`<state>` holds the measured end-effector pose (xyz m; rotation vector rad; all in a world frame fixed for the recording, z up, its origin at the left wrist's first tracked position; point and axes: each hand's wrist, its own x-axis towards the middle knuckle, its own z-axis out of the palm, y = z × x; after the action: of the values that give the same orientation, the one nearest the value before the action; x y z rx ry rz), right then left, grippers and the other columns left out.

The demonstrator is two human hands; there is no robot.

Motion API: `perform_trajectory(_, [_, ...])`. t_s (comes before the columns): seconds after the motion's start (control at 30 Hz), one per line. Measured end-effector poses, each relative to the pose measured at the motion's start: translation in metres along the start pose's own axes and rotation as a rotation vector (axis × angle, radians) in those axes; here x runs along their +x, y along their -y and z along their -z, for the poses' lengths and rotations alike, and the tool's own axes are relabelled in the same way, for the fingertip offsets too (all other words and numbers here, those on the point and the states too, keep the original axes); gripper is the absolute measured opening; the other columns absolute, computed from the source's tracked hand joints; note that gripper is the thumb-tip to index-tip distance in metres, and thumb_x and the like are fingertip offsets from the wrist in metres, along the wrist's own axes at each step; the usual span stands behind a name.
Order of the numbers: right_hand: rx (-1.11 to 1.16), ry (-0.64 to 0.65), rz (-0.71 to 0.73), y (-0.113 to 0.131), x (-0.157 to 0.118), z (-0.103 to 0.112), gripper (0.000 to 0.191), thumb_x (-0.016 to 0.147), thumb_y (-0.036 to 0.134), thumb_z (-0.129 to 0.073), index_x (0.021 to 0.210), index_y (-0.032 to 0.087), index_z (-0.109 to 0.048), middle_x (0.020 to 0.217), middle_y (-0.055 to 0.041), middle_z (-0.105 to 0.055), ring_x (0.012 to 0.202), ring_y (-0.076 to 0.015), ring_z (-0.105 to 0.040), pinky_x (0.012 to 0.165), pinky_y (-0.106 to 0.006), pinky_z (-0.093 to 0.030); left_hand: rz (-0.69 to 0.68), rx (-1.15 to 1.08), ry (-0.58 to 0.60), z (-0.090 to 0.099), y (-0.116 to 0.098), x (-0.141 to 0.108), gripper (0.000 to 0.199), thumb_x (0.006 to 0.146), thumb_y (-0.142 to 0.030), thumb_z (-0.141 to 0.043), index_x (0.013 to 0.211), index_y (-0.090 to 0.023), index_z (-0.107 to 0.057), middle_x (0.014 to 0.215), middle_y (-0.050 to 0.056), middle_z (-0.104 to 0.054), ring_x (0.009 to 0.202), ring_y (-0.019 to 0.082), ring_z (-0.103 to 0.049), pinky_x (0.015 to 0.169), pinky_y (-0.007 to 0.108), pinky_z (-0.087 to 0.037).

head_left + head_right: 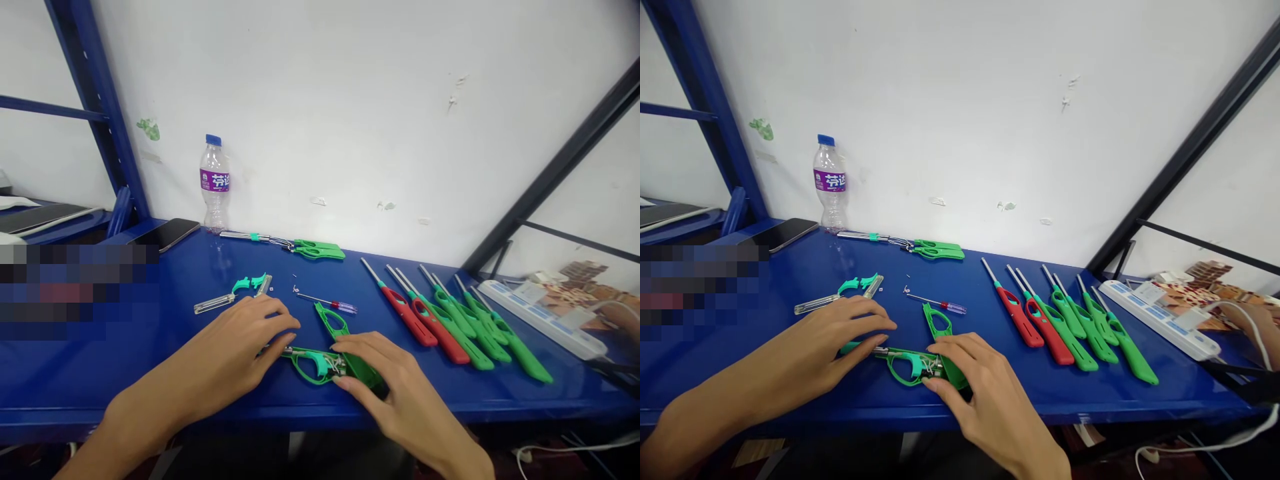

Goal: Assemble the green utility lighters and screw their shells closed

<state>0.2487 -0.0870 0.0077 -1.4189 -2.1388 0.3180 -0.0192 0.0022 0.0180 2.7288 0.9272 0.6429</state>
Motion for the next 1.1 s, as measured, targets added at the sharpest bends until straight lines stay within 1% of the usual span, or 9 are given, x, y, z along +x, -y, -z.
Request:
perform_trajectory(0.2, [0.014,-0.002,0.027,-0.008,-0.003,0.002,0.023,0.104,0.033,-0.063,0.127,0.036,-0.069,0.13,0.001,-0.073,0.122,-0.0218,-0.068,0.107,-0.037,-0.056,-0.011,0.031,-0.027,0.004,0.0,0.0,0.026,0.108,-0.026,-0.047,0.117,-0.028,-0.071,0.119,0.003,-0.069,0.109,0.022,-0.065,0.1,0.04,-0.051])
perform_trajectory(0.33, [0.013,-0.15,0.123,-0.014,-0.003,0.005,0.027,0.105,0.024,-0.061,0.128,0.035,-0.069,0.124,0.0018,-0.075,0.116,-0.0188,-0.071,0.103,-0.032,-0.058,-0.016,0.064,-0.075,0.002,-0.001,0.0,0.029,0.107,-0.027,-0.05,0.132,-0.031,-0.066,0.13,0.004,-0.067,0.119,0.025,-0.065,0.104,0.044,-0.052])
perform_trajectory(0.47, [0.078,-0.353,0.13,-0.004,-0.005,0.007,0.022,0.102,0.02,-0.063,0.118,0.033,-0.074,0.118,0.0013,-0.079,0.108,-0.0193,-0.075,0.097,-0.029,-0.061,-0.037,0.114,-0.151,-0.003,-0.002,0.002,0.072,0.098,-0.028,-0.069,0.161,-0.035,-0.034,0.151,0.008,-0.054,0.138,0.033,-0.054,0.107,0.049,-0.052])
perform_trajectory(0.63, [0.294,-0.556,-0.032,0.011,-0.007,0.002,0.011,0.1,0.027,-0.067,0.101,0.031,-0.077,0.095,0.001,-0.082,0.083,-0.0197,-0.079,0.073,-0.025,-0.066,-0.254,0.117,-0.24,0.005,-0.006,0.0,0.035,0.108,-0.012,-0.044,0.136,-0.023,-0.061,0.112,0.005,-0.073,0.1,0.02,-0.07,0.091,0.033,-0.053])
perform_trajectory(0.77, [0.382,-0.612,-0.133,0.005,-0.005,-0.005,0.011,0.101,0.03,-0.066,0.099,0.027,-0.076,0.099,-0.0023,-0.08,0.055,-0.0148,-0.072,0.054,-0.026,-0.064,-0.308,0.099,-0.264,0.008,-0.003,-0.001,0.031,0.111,-0.017,-0.042,0.137,-0.02,-0.058,0.104,0.003,-0.076,0.09,0.017,-0.07,0.083,0.03,-0.05])
perform_trajectory(0.83, [0.306,-0.575,-0.082,0.0,-0.003,-0.007,0.011,0.102,0.029,-0.065,0.1,0.028,-0.076,0.104,-0.0031,-0.078,0.063,-0.0164,-0.073,0.051,-0.025,-0.061,-0.285,0.076,-0.236,0.006,0.001,-0.001,0.031,0.111,-0.017,-0.044,0.138,-0.021,-0.058,0.101,0.001,-0.075,0.086,0.017,-0.069,0.08,0.03,-0.048])
perform_trajectory(0.9, [0.146,-0.52,0.006,-0.004,-0.001,-0.009,0.012,0.1,0.03,-0.067,0.109,0.03,-0.076,0.112,-0.0049,-0.076,0.087,-0.0222,-0.076,0.055,-0.026,-0.062,-0.228,0.043,-0.207,0.005,0.005,0.0,0.029,0.11,-0.021,-0.048,0.136,-0.023,-0.061,0.094,-0.001,-0.074,0.082,0.017,-0.067,0.077,0.031,-0.046])
perform_trajectory(0.97, [-0.048,-0.468,0.069,-0.005,-0.001,-0.009,0.03,0.097,0.034,-0.073,0.127,0.032,-0.071,0.121,-0.0072,-0.073,0.105,-0.0271,-0.073,0.066,-0.03,-0.064,-0.16,0.01,-0.185,0.005,0.006,0.001,0.027,0.11,-0.026,-0.051,0.133,-0.024,-0.064,0.09,-0.002,-0.073,0.082,0.017,-0.066,0.078,0.031,-0.047])
perform_trajectory(1.1, [-0.257,-0.43,0.115,-0.006,-0.004,-0.007,0.04,0.102,0.032,-0.064,0.142,0.034,-0.061,0.123,-0.0069,-0.071,0.108,-0.0272,-0.071,0.085,-0.038,-0.061,-0.099,-0.037,-0.129,0.009,0.002,0.005,0.026,0.11,-0.032,-0.049,0.123,-0.024,-0.071,0.091,-0.001,-0.073,0.087,0.018,-0.067,0.09,0.032,-0.049])
